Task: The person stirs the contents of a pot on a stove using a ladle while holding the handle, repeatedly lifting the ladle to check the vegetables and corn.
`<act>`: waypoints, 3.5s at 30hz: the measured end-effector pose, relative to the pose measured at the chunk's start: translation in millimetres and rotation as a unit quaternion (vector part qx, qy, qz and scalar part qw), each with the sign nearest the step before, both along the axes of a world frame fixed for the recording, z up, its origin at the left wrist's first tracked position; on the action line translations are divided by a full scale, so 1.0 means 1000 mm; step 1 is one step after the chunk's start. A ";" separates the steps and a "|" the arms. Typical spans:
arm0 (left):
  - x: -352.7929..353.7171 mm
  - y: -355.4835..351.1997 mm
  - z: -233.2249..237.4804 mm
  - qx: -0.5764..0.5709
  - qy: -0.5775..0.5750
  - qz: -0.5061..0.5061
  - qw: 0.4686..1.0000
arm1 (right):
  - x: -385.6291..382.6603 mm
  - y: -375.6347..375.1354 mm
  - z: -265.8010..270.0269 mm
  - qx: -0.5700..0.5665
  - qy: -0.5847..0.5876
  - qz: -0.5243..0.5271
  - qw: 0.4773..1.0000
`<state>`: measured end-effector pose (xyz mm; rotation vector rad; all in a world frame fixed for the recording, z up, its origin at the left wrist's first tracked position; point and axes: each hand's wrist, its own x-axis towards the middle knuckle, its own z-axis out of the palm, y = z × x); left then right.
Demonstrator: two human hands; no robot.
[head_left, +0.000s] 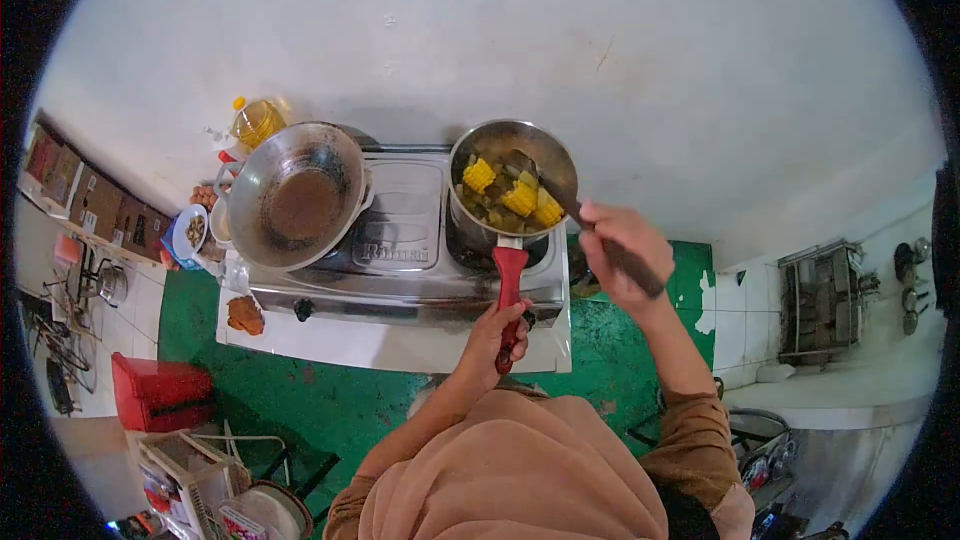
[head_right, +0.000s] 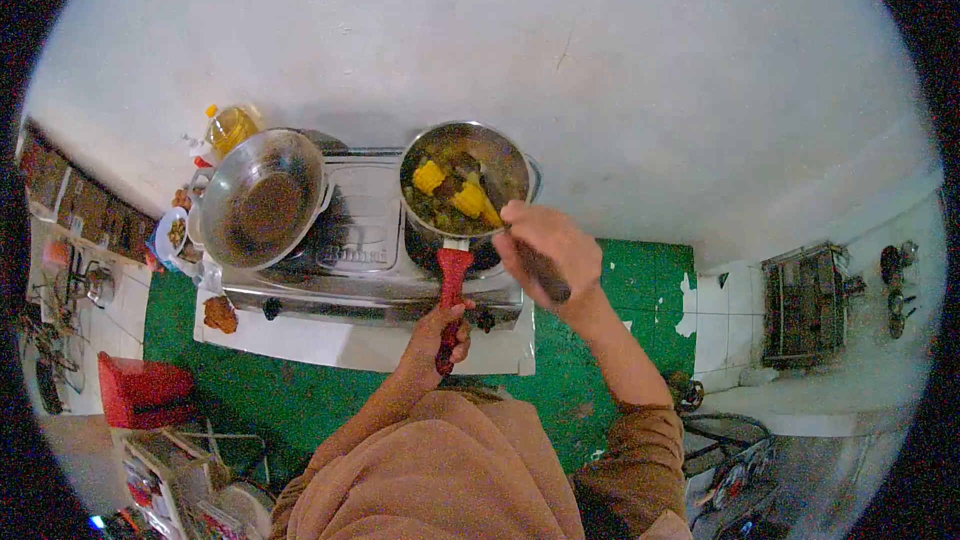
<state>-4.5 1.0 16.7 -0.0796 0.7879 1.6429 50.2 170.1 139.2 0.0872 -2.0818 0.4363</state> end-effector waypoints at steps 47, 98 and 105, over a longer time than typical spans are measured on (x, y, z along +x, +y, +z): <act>0.002 -0.001 0.000 0.000 0.015 0.007 1.000 | -0.071 0.138 -0.039 -0.380 -0.097 -0.147 0.908; -0.001 -0.001 0.004 -0.006 0.007 -0.014 1.000 | 0.068 -0.020 0.033 0.176 -0.135 0.130 0.966; -0.002 -0.001 0.001 0.002 0.022 -0.017 1.000 | 0.078 -0.018 0.040 0.134 -0.126 0.104 0.977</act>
